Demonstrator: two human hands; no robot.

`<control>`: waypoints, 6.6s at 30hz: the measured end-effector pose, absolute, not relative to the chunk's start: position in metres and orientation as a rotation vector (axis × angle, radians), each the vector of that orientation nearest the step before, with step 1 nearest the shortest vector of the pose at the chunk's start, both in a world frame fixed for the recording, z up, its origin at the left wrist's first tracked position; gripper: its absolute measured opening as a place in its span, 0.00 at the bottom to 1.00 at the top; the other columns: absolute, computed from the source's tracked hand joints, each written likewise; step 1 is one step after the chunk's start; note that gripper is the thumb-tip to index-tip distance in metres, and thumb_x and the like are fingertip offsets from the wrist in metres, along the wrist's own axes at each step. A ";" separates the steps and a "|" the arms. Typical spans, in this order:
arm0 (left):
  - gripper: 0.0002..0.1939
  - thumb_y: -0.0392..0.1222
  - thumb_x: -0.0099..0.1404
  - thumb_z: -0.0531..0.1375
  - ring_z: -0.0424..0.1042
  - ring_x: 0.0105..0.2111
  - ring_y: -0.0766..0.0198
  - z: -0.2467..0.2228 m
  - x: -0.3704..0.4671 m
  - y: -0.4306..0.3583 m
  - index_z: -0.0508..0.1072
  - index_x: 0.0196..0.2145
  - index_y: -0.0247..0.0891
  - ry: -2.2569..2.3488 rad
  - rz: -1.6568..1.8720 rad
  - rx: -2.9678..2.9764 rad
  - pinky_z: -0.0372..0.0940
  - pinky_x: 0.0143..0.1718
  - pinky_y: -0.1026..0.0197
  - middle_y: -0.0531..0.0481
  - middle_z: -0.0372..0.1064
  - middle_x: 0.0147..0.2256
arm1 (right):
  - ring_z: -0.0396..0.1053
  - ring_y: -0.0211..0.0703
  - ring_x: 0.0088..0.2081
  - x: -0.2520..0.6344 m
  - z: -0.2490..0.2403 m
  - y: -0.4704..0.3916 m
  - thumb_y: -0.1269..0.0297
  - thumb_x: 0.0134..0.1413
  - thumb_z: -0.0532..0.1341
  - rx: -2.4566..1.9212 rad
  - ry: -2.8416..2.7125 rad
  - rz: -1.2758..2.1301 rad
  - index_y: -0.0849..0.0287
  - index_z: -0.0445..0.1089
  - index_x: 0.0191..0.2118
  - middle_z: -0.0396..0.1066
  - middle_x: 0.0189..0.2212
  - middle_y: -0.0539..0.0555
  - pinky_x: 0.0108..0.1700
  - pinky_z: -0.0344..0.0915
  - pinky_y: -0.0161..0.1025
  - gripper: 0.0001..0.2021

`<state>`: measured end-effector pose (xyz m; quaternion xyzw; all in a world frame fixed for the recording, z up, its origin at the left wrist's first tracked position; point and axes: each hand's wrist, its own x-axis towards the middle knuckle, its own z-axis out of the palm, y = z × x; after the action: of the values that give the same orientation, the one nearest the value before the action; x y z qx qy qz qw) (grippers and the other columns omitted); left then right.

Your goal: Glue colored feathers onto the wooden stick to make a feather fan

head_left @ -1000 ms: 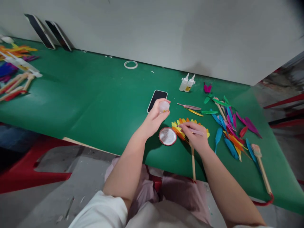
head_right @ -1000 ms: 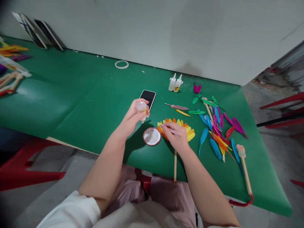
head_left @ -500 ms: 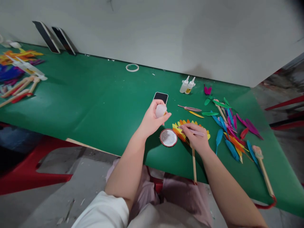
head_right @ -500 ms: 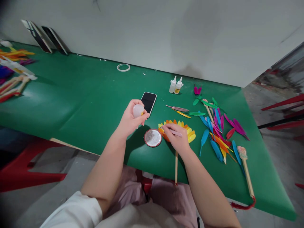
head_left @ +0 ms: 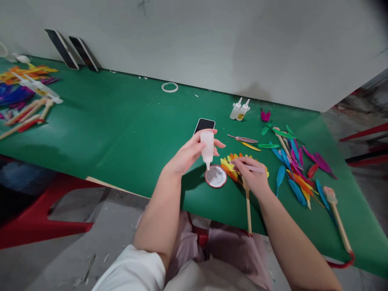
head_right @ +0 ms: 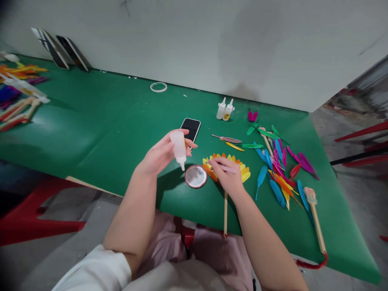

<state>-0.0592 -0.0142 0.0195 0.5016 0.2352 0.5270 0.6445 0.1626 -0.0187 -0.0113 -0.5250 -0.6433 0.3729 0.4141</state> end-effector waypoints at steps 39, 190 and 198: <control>0.21 0.42 0.55 0.66 0.73 0.31 0.65 0.025 -0.008 -0.023 0.60 0.42 0.41 0.901 1.114 1.226 0.67 0.31 0.63 0.52 0.71 0.32 | 0.61 0.36 0.13 0.138 0.002 -0.043 0.53 0.54 0.60 -1.147 -1.488 0.761 0.52 0.70 0.31 0.69 0.17 0.47 0.16 0.60 0.38 0.09; 0.22 0.61 0.55 0.62 0.68 0.28 0.68 0.037 -0.051 -0.018 0.67 0.36 0.40 0.670 1.470 0.970 0.67 0.37 0.60 0.53 0.65 0.27 | 0.59 0.32 0.13 0.184 -0.003 0.009 0.39 0.56 0.47 -1.012 -0.891 1.149 0.60 0.71 0.29 0.67 0.15 0.50 0.16 0.53 0.32 0.28; 0.18 0.44 0.53 0.67 0.68 0.17 0.70 0.035 -0.053 -0.018 0.59 0.29 0.40 0.827 1.641 1.072 0.66 0.25 0.66 0.59 0.69 0.18 | 0.58 0.32 0.12 0.183 -0.004 0.009 0.38 0.56 0.47 -1.014 -0.885 1.158 0.60 0.71 0.29 0.67 0.14 0.50 0.15 0.52 0.31 0.29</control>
<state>-0.0530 -0.0179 0.0349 0.4404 0.3397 0.6743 0.4858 0.1830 0.0092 -0.0044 -0.4429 -0.3868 0.5059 0.6311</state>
